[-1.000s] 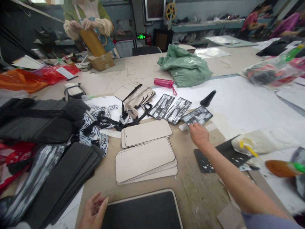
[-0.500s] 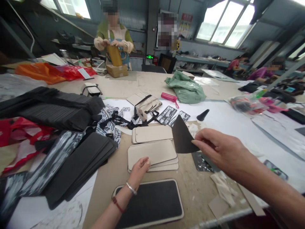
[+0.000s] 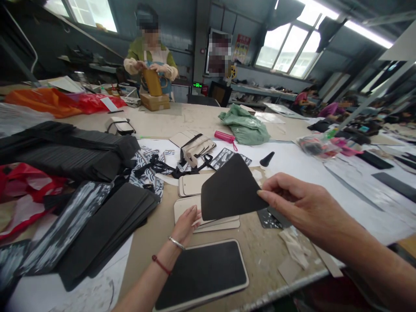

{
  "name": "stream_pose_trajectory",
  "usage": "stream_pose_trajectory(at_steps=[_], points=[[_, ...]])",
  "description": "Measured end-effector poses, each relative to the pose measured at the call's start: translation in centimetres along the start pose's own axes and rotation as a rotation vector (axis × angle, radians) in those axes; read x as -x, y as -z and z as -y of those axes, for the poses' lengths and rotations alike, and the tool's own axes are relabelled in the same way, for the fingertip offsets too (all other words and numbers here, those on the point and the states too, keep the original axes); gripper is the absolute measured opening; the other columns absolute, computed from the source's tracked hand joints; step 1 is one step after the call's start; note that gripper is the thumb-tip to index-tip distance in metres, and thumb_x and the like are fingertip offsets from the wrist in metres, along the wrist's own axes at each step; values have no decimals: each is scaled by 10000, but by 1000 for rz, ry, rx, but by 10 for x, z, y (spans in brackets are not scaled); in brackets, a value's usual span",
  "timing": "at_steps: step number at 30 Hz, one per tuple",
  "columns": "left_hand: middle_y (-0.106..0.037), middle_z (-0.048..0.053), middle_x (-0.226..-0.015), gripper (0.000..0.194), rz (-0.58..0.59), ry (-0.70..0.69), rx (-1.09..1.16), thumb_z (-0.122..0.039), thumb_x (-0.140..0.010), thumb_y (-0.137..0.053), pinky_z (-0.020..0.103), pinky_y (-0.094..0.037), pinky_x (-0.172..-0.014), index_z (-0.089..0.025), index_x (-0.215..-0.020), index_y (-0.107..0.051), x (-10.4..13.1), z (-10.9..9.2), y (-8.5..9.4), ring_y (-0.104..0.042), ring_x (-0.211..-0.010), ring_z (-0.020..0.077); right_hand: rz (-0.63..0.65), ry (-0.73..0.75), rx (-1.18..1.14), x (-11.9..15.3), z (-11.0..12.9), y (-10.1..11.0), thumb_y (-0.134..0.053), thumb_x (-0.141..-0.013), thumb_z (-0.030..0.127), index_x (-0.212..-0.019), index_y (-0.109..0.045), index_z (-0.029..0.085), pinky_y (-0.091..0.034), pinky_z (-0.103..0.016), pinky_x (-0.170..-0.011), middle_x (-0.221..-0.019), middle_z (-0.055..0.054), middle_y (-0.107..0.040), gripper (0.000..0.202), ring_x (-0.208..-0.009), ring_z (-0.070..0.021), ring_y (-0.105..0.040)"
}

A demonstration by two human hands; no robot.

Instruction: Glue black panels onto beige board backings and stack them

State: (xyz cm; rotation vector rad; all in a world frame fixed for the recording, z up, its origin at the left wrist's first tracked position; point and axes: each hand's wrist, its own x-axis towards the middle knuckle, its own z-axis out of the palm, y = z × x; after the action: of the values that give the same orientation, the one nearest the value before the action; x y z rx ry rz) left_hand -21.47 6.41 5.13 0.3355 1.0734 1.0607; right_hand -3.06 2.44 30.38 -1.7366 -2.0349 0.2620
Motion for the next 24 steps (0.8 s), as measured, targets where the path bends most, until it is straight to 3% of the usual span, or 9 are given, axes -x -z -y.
stream_pose_trajectory(at_steps=[3, 5, 7, 10, 13, 17, 20, 24], points=[[-599, 15, -695, 361, 188, 17, 93, -375, -592, -686, 196, -400, -549, -132, -844, -595, -4, 2, -13, -515, -585, 73, 7, 8, -6, -4, 0, 1, -506, -682, 596, -658, -565, 244, -403, -237, -443, -546, 4, -544, 358, -472, -125, -482], [-585, 1, -633, 357, 214, -1, 120, -356, -537, -721, 193, -389, -539, -118, -776, -604, -8, 2, -19, -494, -548, 63, 3, -10, -4, -7, -7, 3, -511, -683, 585, -665, -570, 245, -397, -237, -441, -561, 2, -551, 345, -473, -122, -477], [-579, -6, -610, 353, 150, -14, 126, -332, -481, -750, 193, -386, -546, -115, -713, -596, -13, -1, -17, -494, -542, 60, 0, -48, -11, -9, -21, 2, -516, -676, 587, -674, -570, 242, -383, -236, -435, -554, 4, -542, 349, -466, -119, -466], [-563, -18, -585, 348, -3, -67, 80, -326, -435, -762, 200, -383, -553, -121, -639, -568, -20, -6, 3, -491, -536, 60, 23, -140, -46, -12, -54, -14, -518, -679, 574, -710, -561, 229, -378, -239, -462, -554, 10, -529, 348, -490, -122, -465], [-550, -27, -574, 365, -185, -173, -37, -362, -427, -749, 213, -374, -535, -124, -634, -565, -21, -9, 34, -471, -516, 64, 68, -215, -114, -9, -99, -57, -498, -687, 567, -701, -539, 211, -370, -243, -479, -555, 12, -514, 358, -502, -126, -458], [-510, -47, -509, 358, -400, -242, -336, -413, -443, -702, 216, -340, -500, -127, -614, -569, -18, -5, 68, -409, -472, 66, 182, -298, -217, 4, -162, -143, -441, -719, 526, -635, -481, 212, -367, -249, -506, -533, 19, -485, 328, -509, -131, -460], [-485, -50, -479, 327, -449, -218, -519, -436, -474, -642, 228, -336, -498, -140, -579, -551, -22, 5, 78, -400, -466, 82, 208, -311, -174, 12, -197, -196, -414, -728, 476, -598, -436, 217, -360, -260, -536, -528, 14, -486, 290, -513, -138, -463], [-475, -47, -462, 279, -480, -215, -704, -437, -529, -565, 242, -339, -496, -162, -571, -537, -37, 13, 76, -421, -468, 110, 227, -329, -120, 7, -221, -229, -408, -741, 414, -636, -438, 215, -343, -256, -551, -561, 9, -511, 227, -536, -143, -473]])
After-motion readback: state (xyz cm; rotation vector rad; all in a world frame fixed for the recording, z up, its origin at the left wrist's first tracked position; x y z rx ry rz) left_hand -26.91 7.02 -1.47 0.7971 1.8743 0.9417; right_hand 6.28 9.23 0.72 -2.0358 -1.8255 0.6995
